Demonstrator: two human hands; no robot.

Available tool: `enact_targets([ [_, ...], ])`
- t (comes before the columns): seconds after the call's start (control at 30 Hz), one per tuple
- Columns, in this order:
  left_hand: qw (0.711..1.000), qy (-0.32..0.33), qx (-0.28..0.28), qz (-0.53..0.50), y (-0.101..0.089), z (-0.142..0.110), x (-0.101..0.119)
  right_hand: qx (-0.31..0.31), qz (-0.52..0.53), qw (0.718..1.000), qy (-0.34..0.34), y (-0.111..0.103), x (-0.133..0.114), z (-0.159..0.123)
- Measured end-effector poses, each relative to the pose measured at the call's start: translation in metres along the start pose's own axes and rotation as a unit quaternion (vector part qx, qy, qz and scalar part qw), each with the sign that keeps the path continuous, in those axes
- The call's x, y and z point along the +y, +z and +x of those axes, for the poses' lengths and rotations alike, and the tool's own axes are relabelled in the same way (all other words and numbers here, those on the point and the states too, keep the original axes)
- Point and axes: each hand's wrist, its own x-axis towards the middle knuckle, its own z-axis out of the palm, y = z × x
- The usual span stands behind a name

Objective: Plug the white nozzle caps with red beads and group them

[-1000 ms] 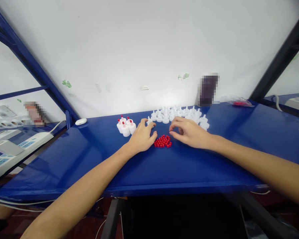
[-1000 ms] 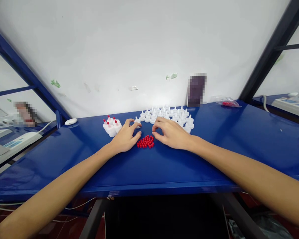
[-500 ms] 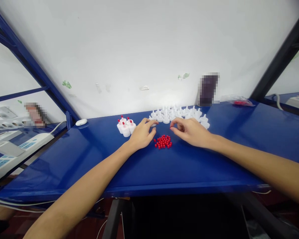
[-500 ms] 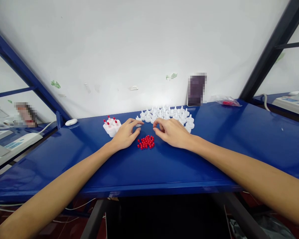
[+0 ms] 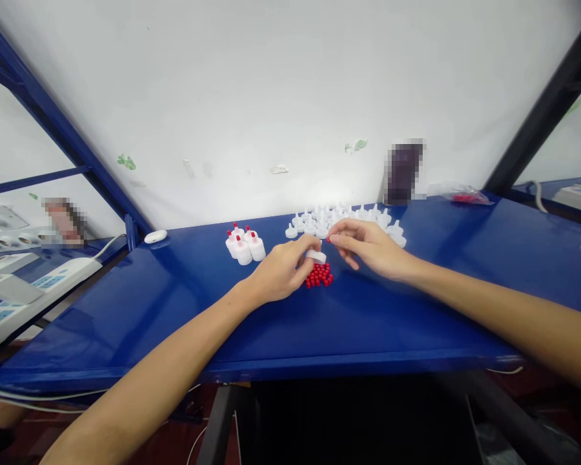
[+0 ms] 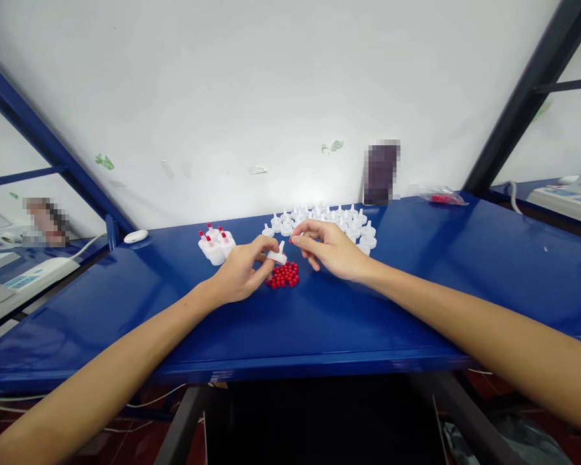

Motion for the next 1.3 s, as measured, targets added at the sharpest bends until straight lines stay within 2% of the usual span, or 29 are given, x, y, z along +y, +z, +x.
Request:
enact_targets([
  [0.1,1.0,0.018,-0.015,0.008,-0.002,-0.001,0.001,-0.03,0.049,0.998,0.003,0.001,0.0,0.0],
  [0.2,0.999,0.032,-0.026,0.028,-0.003,-0.001,0.002,-0.015,0.066,0.998,-0.009,0.002,-0.002,0.0],
  [0.33,0.997,0.054,-0.029,0.043,-0.003,-0.002,0.001,-0.021,0.009,0.999,-0.034,0.004,-0.008,-0.004],
  [0.5,0.995,0.083,0.01,0.054,-0.003,-0.003,-0.003,-0.017,-0.056,0.997,-0.053,0.005,-0.016,-0.009],
  [0.6,0.995,0.086,0.017,0.054,-0.003,-0.003,-0.004,-0.043,-0.098,0.992,-0.068,0.001,-0.016,-0.011],
  [0.73,0.992,0.102,0.027,0.066,-0.005,-0.001,-0.003,-0.108,-0.184,0.967,-0.137,-0.004,-0.013,-0.013],
  [0.83,0.99,0.112,0.018,0.078,-0.006,0.0,-0.003,-0.113,-0.272,0.934,-0.2,-0.006,-0.01,-0.012],
  [0.93,0.99,0.117,0.03,0.077,-0.005,-0.001,-0.003,-0.113,-0.322,0.914,-0.22,-0.007,-0.009,-0.011],
  [1.07,0.991,0.1,0.075,0.056,-0.003,-0.001,-0.004,-0.103,-0.346,0.903,-0.231,-0.006,-0.007,-0.011],
  [1.23,0.988,0.041,0.14,0.048,-0.004,0.001,-0.004,-0.054,-0.375,0.889,-0.256,-0.004,-0.003,-0.011],
  [1.3,0.99,0.01,0.135,0.049,-0.006,0.003,-0.003,-0.033,-0.372,0.886,-0.273,-0.003,-0.001,-0.011],
])
